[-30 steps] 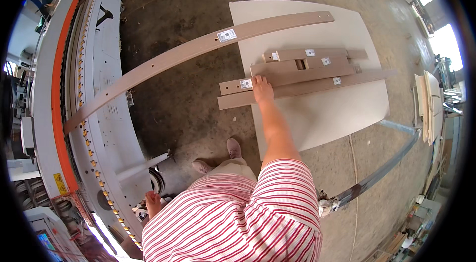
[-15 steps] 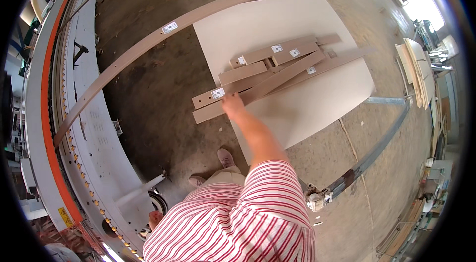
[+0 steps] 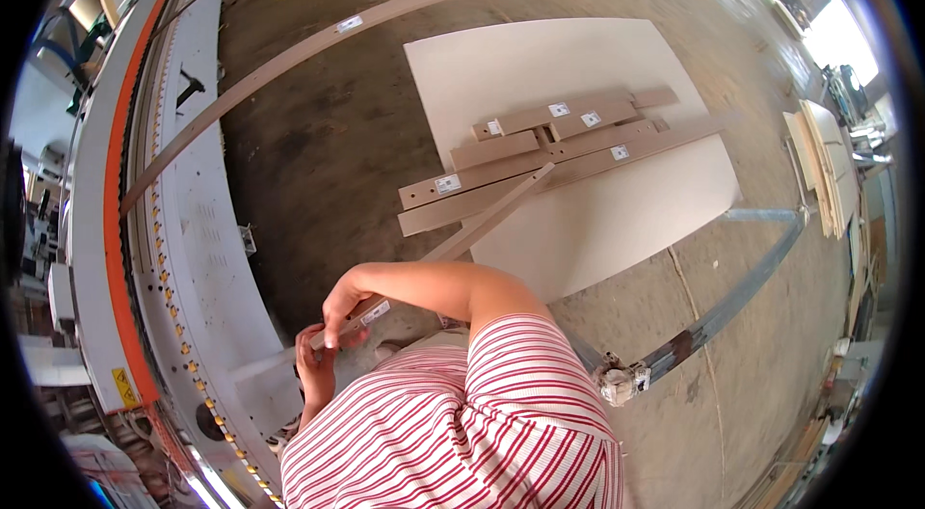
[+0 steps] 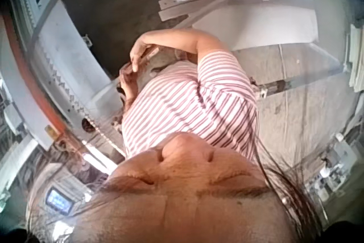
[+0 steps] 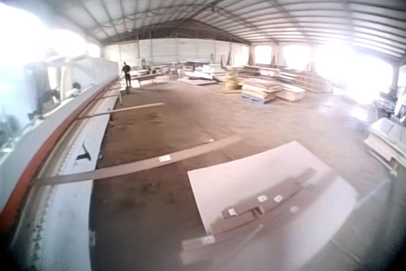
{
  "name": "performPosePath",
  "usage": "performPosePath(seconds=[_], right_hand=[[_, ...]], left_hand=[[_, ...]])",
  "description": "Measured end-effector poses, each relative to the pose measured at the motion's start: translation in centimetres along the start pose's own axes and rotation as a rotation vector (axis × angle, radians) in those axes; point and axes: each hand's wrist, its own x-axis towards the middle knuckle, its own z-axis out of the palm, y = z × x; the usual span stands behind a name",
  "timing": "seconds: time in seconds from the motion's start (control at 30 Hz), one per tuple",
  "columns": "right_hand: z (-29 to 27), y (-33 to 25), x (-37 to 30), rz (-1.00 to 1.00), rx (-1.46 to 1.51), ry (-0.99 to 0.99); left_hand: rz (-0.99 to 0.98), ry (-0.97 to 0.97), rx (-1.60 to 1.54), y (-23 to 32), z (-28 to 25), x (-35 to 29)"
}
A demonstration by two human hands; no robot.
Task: The person repeatedly picks up rectangular wooden planks and feeds them into a large industrial machine with a digital display. After processing, the person removes the planks and stacks them on the floor. The person handles the wood by hand throughout the task.
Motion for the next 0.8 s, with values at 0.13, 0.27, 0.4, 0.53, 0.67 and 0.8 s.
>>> performPosePath(seconds=[0.13, 0.27, 0.4, 0.53, 0.67, 0.8], right_hand=[[-2.0, 1.4, -1.4, 0.089, -0.570, 0.025], [-3.0, 3.0, -4.4, 0.132, -0.629, 0.114], [-1.7, 2.3, -4.6, 0.258, -0.320, 0.137], [1.6, 1.5, -1.8, 0.291, -0.368, 0.305], [5.0, 0.1, 5.9, -0.058, -0.770, 0.534], [7.8, -3.5, 13.2, -0.214, -0.944, 0.641]], left_hand=[[-0.257, 0.178, -0.234, -3.2, -4.7, -2.3], [-0.404, 0.515, -0.544, -6.6, -13.5, -5.6], [-0.477, 1.034, -0.722, -12.5, -23.9, -7.8], [-0.520, 1.448, -0.858, -19.7, -31.3, -10.3], [-0.504, 1.327, -0.927, -25.6, -33.7, -9.5], [-0.660, 1.342, -0.742, -28.8, -34.4, -5.7]])
